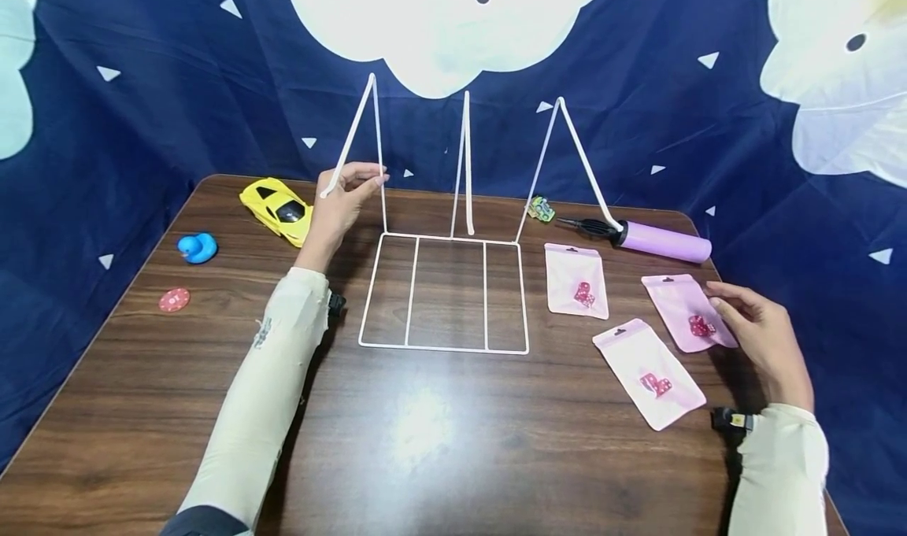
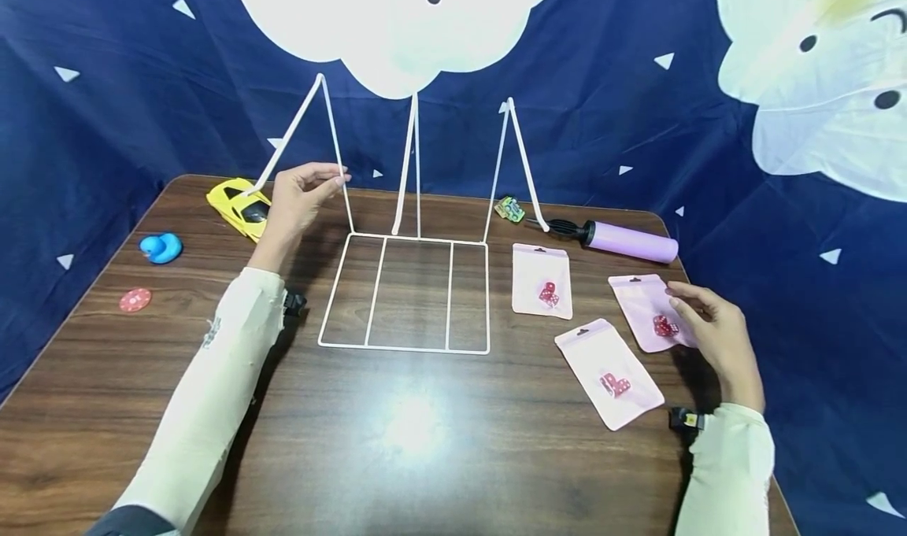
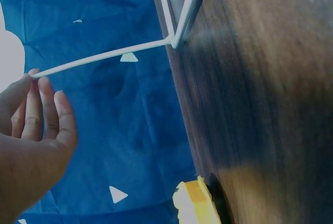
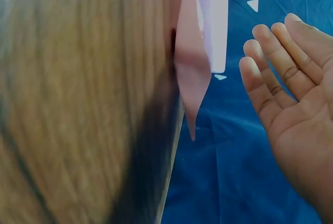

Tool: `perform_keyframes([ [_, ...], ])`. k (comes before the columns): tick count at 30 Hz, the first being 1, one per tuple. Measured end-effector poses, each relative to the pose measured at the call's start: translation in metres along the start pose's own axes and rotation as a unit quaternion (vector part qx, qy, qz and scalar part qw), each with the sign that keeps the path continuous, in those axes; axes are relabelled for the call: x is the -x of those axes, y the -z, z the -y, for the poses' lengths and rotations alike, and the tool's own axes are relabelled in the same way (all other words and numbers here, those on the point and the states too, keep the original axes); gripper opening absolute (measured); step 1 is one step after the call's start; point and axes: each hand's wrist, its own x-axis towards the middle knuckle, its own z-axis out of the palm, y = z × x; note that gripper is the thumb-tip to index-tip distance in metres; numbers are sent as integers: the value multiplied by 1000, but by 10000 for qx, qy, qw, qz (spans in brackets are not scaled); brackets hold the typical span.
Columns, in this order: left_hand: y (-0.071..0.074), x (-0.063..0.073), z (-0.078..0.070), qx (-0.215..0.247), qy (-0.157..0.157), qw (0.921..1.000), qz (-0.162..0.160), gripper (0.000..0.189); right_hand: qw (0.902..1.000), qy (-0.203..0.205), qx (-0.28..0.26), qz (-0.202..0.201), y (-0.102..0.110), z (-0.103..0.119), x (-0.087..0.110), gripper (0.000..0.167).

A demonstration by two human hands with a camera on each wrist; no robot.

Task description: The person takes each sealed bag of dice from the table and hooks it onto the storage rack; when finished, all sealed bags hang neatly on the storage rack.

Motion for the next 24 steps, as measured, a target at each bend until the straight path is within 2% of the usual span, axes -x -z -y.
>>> perform_keyframes([
  [5,-2,0,1,-87,-28,10000,28,24,9995,-200,-258,-47,5,-3,3,30],
  [9,-1,0,1,-119,-12,9999,41,25,9991,-165,-395,-44,9,-11,3,27],
  [12,-2,0,1,-116,-32,9999,49,24,9996,-156,-220,2,13,-19,4,28],
  [16,-1,1,2,-97,-47,9999,56,23,9990,-434,-29,135,17,-25,5,25],
  [20,0,2,2,-139,-27,9999,48,24,9967,-740,-15,326,20,-28,6,22],
  [24,0,0,4,-226,-65,9997,53,25,9957,-802,-4,455,23,-32,8,22],
])
